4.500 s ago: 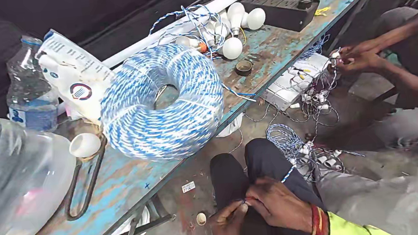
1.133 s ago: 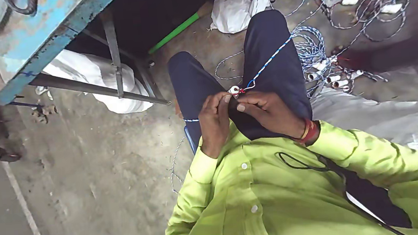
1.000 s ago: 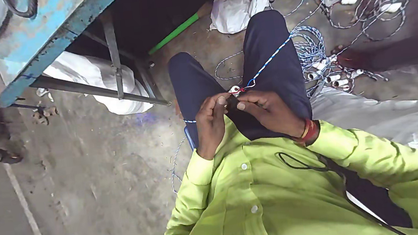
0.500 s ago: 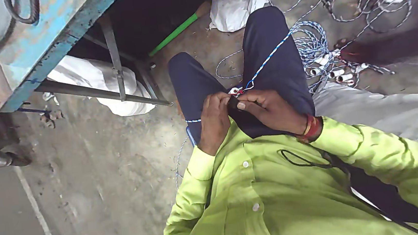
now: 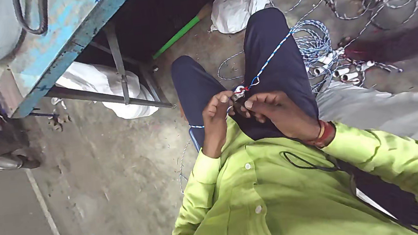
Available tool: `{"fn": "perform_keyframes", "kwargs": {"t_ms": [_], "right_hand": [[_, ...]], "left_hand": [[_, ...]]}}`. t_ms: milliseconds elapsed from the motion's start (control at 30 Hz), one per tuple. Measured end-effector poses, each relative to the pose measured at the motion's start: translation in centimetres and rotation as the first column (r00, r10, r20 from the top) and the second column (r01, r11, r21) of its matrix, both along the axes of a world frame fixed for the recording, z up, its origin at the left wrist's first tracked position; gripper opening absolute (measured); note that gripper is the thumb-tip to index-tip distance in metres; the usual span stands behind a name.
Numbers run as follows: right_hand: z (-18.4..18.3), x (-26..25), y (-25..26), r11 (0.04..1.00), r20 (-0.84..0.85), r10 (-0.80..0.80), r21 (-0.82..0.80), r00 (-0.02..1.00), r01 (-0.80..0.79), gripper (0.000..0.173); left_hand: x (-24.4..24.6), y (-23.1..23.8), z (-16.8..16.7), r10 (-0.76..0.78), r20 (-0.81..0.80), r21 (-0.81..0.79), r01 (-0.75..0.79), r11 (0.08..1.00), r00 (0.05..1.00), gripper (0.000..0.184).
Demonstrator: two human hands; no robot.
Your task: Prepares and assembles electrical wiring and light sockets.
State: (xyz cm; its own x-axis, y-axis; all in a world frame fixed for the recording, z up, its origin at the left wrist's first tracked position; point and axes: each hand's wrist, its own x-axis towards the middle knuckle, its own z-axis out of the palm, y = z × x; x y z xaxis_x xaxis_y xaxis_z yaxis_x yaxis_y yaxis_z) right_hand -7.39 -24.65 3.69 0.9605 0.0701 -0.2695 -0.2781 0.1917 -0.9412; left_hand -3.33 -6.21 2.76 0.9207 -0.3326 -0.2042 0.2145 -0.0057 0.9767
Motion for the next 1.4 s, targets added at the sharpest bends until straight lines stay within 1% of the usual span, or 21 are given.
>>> {"fn": "perform_keyframes", "kwargs": {"t_ms": [67, 100, 200, 233, 300, 400, 467, 533, 633, 700, 800, 900, 1000, 1100, 1200, 1267, 1400], "right_hand": [[0.1, -0.3, 0.1, 1.0, 0.012, -0.015, -0.015, 1.0, 0.015, 0.021], [0.1, -0.4, 0.1, 0.999, 0.027, -0.006, -0.031, 1.0, 0.007, 0.021], [-0.1, -0.4, 0.3, 0.998, 0.058, 0.002, -0.057, 0.998, 0.001, 0.021], [-0.1, -0.2, 0.4, 0.998, 0.059, -0.004, -0.056, 0.998, 0.007, 0.02], [-0.2, 0.0, 0.5, 0.999, 0.056, -0.012, -0.048, 0.998, 0.014, 0.02], [-0.2, 0.0, 0.5, 0.999, 0.035, 0.001, -0.037, 0.999, 0.0, 0.021], [-0.1, 0.2, 0.4, 0.999, 0.019, 0.019, -0.032, 1.0, -0.019, 0.021], [-0.1, 0.3, 0.2, 0.998, 0.011, 0.044, -0.041, 0.999, -0.043, 0.022], [-0.6, 0.2, 0.2, 0.996, 0.032, 0.069, -0.054, 0.997, -0.067, 0.022], [-0.7, 0.2, 0.3, 0.996, 0.06, 0.073, -0.055, 0.996, -0.069, 0.022], [-0.7, 0.1, 0.3, 0.993, 0.078, 0.093, -0.083, 0.993, -0.087, 0.021], [-1.1, 0.4, 0.0, 0.988, 0.082, 0.115, -0.115, 0.99, -0.106, 0.022], [-1.1, 0.3, -0.1, 0.984, 0.079, 0.125, -0.136, 0.989, -0.114, 0.022], [-0.7, 0.4, -0.2, 0.984, 0.005, 0.129, -0.128, 0.992, -0.127, 0.021], [-0.2, 0.6, -0.2, 0.988, -0.036, 0.116, -0.097, 0.993, -0.119, 0.02], [-0.2, 0.6, -0.2, 0.987, -0.027, 0.127, -0.092, 0.992, -0.129, 0.02], [-0.4, 0.5, -0.3, 0.983, 0.019, 0.157, -0.104, 0.987, -0.154, 0.02]], "left_hand": [[0.5, 0.5, 0.1, -0.013, 0.004, -0.038, 0.013, 0.999, 1.0, 0.034], [0.6, 0.8, 0.2, -0.033, 0.043, -0.022, 0.034, 0.999, 0.999, 0.035], [0.5, 1.3, 0.6, -0.077, 0.254, 0.107, 0.051, 0.993, 0.964, 0.041], [0.6, 1.2, 0.7, -0.079, 0.325, 0.142, 0.034, 0.989, 0.942, 0.041], [0.5, 1.0, 0.9, -0.068, 0.418, 0.211, -0.024, 0.977, 0.906, 0.039], [0.0, 1.1, 0.9, -0.085, 0.476, 0.291, -0.066, 0.954, 0.875, 0.034], [-0.1, 1.0, 0.8, -0.065, 0.487, 0.282, -0.087, 0.955, 0.871, 0.033], [-0.2, 1.1, 0.4, -0.009, 0.469, 0.217, -0.105, 0.97, 0.883, 0.036], [-0.3, 1.6, 0.2, 0.045, 0.328, 0.13, -0.093, 0.987, 0.944, 0.041], [-0.2, 2.0, 0.5, 0.055, 0.194, 0.098, -0.075, 0.992, 0.98, 0.038], [-0.3, 2.1, 1.1, 0.034, 0.01, 0.073, -0.035, 0.997, 0.999, 0.03], [-0.2, 2.2, 1.1, 0.003, -0.067, 0.05, 0.0, 0.999, 0.998, 0.025], [-0.3, 2.2, 1.0, 0.008, -0.081, 0.058, -0.003, 0.998, 0.997, 0.024], [-0.4, 2.3, 1.1, 0.03, -0.066, 0.058, -0.026, 0.998, 0.997, 0.02], [-0.4, 2.2, 1.4, 0.029, -0.065, 0.018, -0.027, 0.999, 0.997, 0.015], [-0.4, 2.6, 1.5, 0.006, -0.038, 0.014, -0.005, 1.0, 0.999, 0.018], [-0.5, 3.1, 1.6, -0.052, 0.024, 0.071, 0.05, 0.996, 0.998, 0.018]]}}
